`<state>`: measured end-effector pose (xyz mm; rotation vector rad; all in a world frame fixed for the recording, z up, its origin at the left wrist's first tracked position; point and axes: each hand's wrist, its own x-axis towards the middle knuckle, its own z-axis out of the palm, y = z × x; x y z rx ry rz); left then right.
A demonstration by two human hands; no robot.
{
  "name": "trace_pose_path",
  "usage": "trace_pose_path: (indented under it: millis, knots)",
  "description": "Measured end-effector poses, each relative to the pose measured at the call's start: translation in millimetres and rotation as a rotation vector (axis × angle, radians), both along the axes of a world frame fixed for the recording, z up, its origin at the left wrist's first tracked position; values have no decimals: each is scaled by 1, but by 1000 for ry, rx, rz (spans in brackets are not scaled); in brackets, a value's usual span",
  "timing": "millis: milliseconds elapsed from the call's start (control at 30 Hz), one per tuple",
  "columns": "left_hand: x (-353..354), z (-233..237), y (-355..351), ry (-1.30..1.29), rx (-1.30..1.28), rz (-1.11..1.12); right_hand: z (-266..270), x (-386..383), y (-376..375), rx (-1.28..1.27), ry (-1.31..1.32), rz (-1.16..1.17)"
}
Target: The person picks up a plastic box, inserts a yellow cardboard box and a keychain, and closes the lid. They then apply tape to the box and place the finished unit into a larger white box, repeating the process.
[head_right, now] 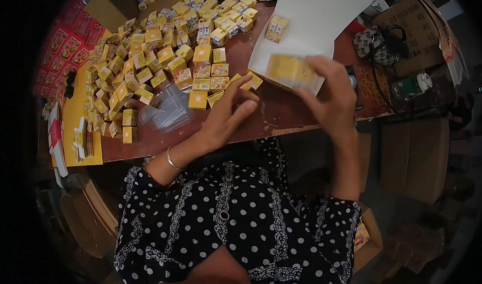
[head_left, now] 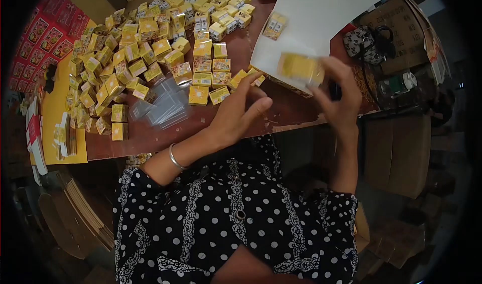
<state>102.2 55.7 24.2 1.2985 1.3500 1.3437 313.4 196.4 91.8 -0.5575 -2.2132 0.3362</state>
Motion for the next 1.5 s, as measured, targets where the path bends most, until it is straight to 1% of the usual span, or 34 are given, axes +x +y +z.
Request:
trace_pose_path:
  millis: [33,67,133,167,200,267,367,433,500,533,600,700,767,800,867,900,967,1000,1067,1100,1167,1200,1267,1300,1367,1500]
  knots:
    - [2,1,7,226,47,19,-1,-6,18,-103,46,-109]
    - [4,-4,19,226,48,15,-6,-13,38,-103,29,-157]
    - [8,-20,45,859,453,-42,-27,-25,80,-98,16,-208]
    - [13,-23,51,951,412,-92,-43,-32,100,-79,-42,-217]
    - [18,-29,60,953,416,-89,-58,-38,117,-57,-100,-224]
    - [24,-49,76,1110,421,-82,-84,-49,144,-67,-115,-237]
    - [25,-67,87,1187,343,-103,-100,-63,159,-121,-136,-264]
    - [23,-66,89,1199,305,-145,-109,-68,165,-166,-143,-279]
    - [22,-67,89,1205,262,-186,-116,-73,168,-13,-65,-221]
    - [21,-67,89,1208,276,-188,-117,-74,167,-17,-69,-216]
    - [19,-66,89,1210,280,-184,-114,-77,164,77,-209,-324]
    - [17,-63,84,1235,218,-201,-109,-81,159,104,-281,-341]
    - [14,-59,78,1241,338,-102,-102,-81,147,135,-264,-353]
    - [10,-52,70,1242,320,-89,-96,-80,141,175,-242,-378]
    - [-4,-35,47,1089,443,-22,-89,-63,137,201,-125,-352]
    - [-16,-32,30,1105,390,16,-81,-56,123,105,-73,-374]
    - [-45,-25,-11,968,427,170,-58,-42,81,-76,4,-395]
    - [-61,-17,-37,909,353,258,-51,-32,63,-145,29,-410]
    - [-96,-27,-77,973,246,421,-53,-8,41,-128,48,-397]
    - [-108,-29,-93,973,244,432,-54,-1,30,-125,47,-386]
    - [-125,-32,-117,943,-110,507,-58,7,8,-245,14,-335]
    - [-130,-38,-122,940,-107,515,-62,5,1,-237,13,-330]
    - [-138,-56,-128,1123,-39,502,-67,0,-17,-347,55,-152]
    - [-142,-61,-130,1123,-31,506,-64,-9,-28,-339,58,-153]
    - [-149,-69,-131,1286,-82,580,-60,-29,-51,-329,69,-45]
    - [-161,-71,-125,1319,-137,568,-61,-46,-74,-271,-39,-6]
